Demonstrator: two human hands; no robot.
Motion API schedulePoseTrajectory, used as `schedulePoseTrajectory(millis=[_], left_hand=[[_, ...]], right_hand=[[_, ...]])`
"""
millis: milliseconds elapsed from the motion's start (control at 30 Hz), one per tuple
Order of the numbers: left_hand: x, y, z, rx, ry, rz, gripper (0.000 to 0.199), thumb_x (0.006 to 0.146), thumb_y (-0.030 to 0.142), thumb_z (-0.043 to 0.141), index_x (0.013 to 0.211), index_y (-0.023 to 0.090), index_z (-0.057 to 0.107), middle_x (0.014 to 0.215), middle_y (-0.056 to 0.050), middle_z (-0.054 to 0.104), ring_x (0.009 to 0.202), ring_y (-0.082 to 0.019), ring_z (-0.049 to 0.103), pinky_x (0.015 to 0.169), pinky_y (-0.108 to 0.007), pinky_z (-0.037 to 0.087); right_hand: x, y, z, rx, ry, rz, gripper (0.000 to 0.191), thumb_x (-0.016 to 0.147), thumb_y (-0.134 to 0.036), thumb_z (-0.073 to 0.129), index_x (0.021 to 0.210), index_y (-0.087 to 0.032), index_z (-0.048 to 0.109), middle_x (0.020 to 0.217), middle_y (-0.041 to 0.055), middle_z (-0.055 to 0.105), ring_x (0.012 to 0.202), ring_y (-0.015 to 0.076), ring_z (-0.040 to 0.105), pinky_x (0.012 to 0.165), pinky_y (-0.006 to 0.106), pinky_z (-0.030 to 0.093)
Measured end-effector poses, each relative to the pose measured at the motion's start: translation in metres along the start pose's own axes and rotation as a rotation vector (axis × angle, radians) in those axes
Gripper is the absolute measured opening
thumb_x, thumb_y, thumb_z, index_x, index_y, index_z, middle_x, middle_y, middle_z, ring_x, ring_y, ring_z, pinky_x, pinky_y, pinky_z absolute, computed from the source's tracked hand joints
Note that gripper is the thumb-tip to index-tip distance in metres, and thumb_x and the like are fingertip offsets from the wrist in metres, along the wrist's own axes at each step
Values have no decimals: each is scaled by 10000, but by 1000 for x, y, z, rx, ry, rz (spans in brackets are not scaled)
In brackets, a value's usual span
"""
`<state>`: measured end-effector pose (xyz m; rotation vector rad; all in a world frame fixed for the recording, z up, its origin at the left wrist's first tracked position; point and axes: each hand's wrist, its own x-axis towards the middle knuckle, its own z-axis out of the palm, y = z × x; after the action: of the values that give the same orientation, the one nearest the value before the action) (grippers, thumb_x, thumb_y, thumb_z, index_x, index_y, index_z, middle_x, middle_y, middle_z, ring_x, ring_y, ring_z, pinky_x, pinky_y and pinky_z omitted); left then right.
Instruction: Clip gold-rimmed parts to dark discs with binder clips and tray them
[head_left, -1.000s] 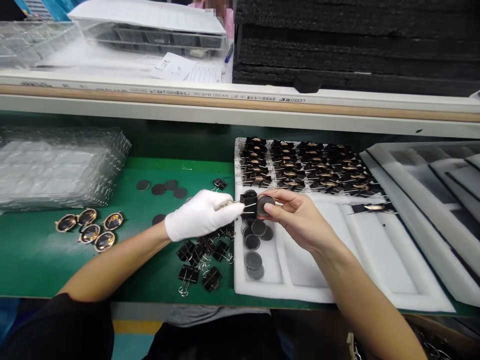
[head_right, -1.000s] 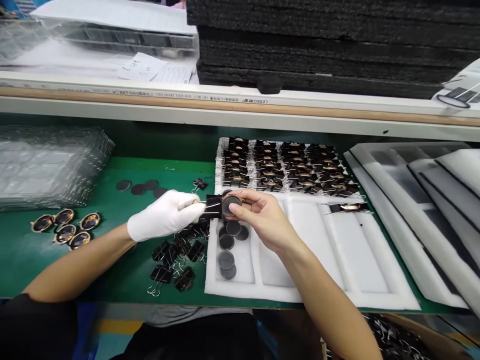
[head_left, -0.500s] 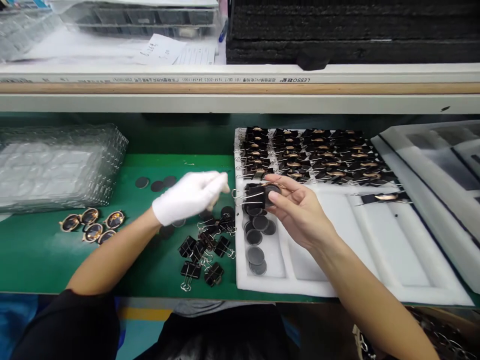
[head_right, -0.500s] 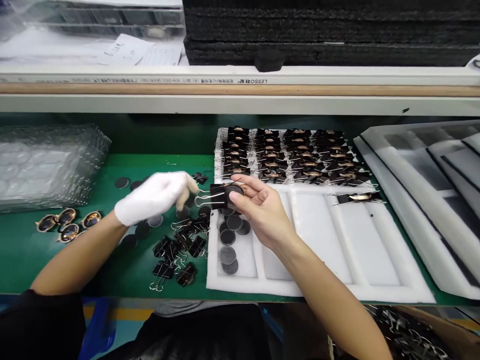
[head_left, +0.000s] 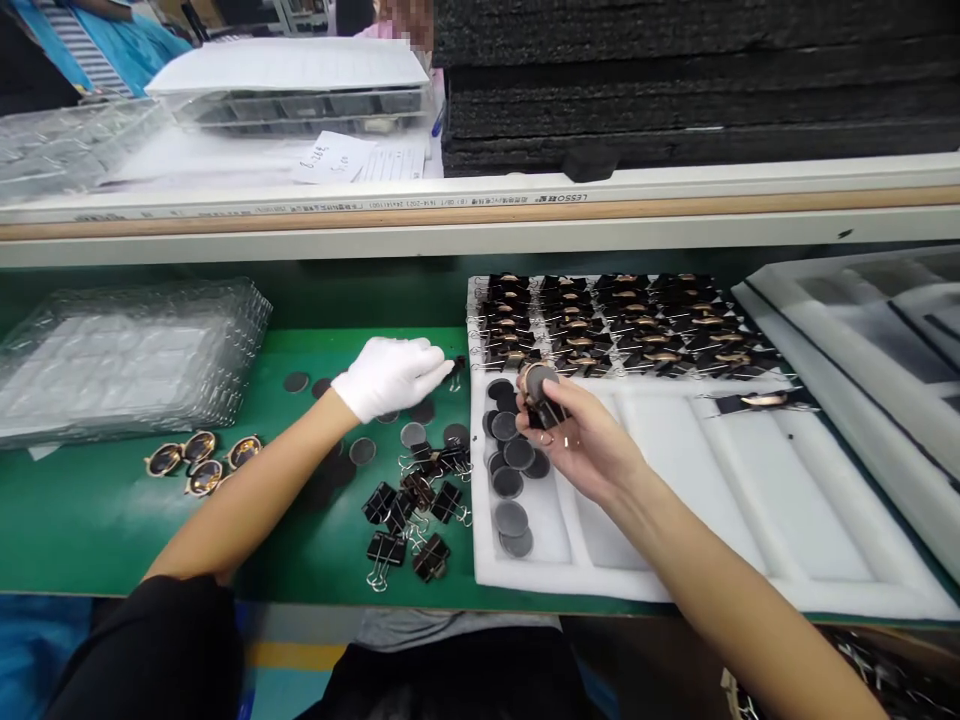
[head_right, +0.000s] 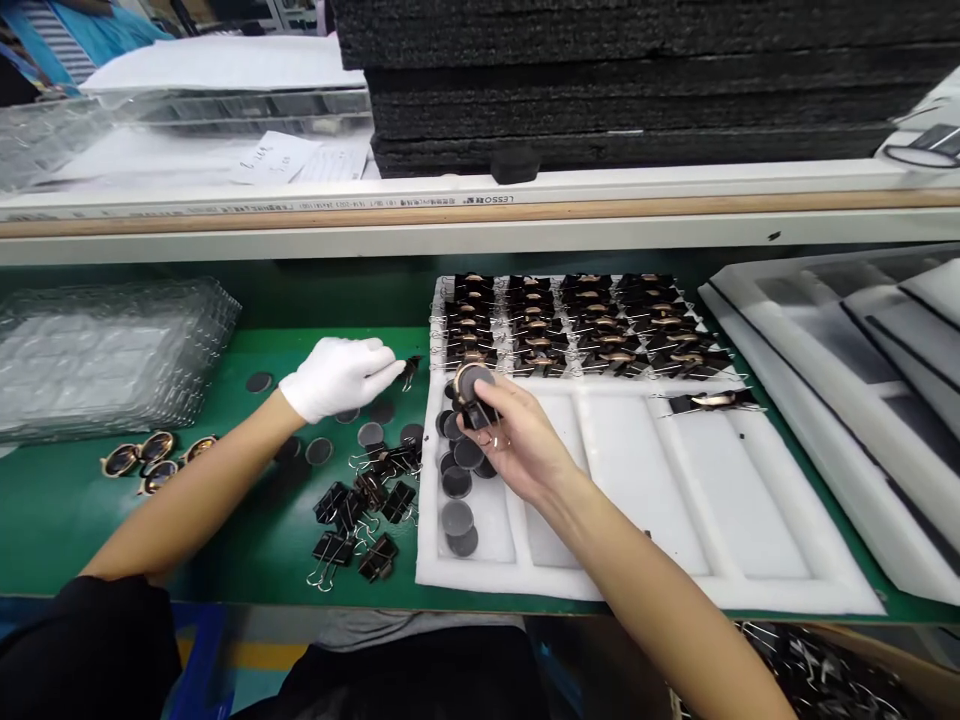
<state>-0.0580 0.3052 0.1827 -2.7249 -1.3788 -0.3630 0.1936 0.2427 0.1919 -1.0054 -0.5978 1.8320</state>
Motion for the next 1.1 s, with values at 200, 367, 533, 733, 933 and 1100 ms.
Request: schedulePoseTrajectory(millis=[200, 367, 533, 733, 933, 1100], left_hand=[[-20, 49, -23, -753, 34, -193, 506, 1015, 438, 434, 577, 198, 356, 546, 52, 330, 520, -90, 315, 522, -260, 267], [-28, 56, -27, -741, -172, -134, 415, 923, 387, 446, 581, 212, 287, 545, 52, 280, 527, -98, 245, 516, -273, 240], [-34, 62, -30, -532, -134, -210, 501, 790, 469, 604, 562, 219, 235, 517, 68, 191, 508, -95, 174, 502, -279, 184], [-35, 66, -23, -259, -136, -148, 509, 809, 591, 536, 584, 244, 240, 482, 27, 326, 440, -128, 313, 509, -293, 175], [-42, 60, -23, -496, -158, -165, 458, 858, 491, 515, 585, 222, 264, 501, 57, 254, 485, -98, 239, 502, -269, 214], [-53, 66, -33, -695, -245, -165, 439, 893, 422, 514, 576, 211, 297, 502, 67, 270, 496, -78, 269, 485, -242, 245]], right_hand=[[-4, 13, -2, -246, -341, -95, 308, 750, -443, 867, 981, -244, 823, 1345, 89, 689, 923, 178, 704, 776, 297, 592], [-7, 7, -6, -408, -369, -196, 270, 785, -438, 845, 979, -251, 828, 1232, 98, 751, 1077, 242, 716, 976, 390, 570], [-6, 2, -11, -567, -438, -261, 240, 825, -428, 820, 983, -247, 829, 1223, 119, 757, 1244, 293, 664, 1051, 435, 532], [-7, 1, -9, -630, -467, -245, 227, 854, -419, 796, 997, -244, 821, 1223, 123, 759, 1245, 301, 668, 1018, 430, 556], [-8, -24, -16, -867, -444, -321, 204, 867, -367, 775, 1035, -259, 817, 1188, 96, 767, 1130, 266, 709, 892, 356, 603], [-3, -33, -25, -979, -439, -253, 267, 768, -339, 838, 1018, -248, 827, 989, 59, 814, 821, 224, 757, 652, 297, 605]])
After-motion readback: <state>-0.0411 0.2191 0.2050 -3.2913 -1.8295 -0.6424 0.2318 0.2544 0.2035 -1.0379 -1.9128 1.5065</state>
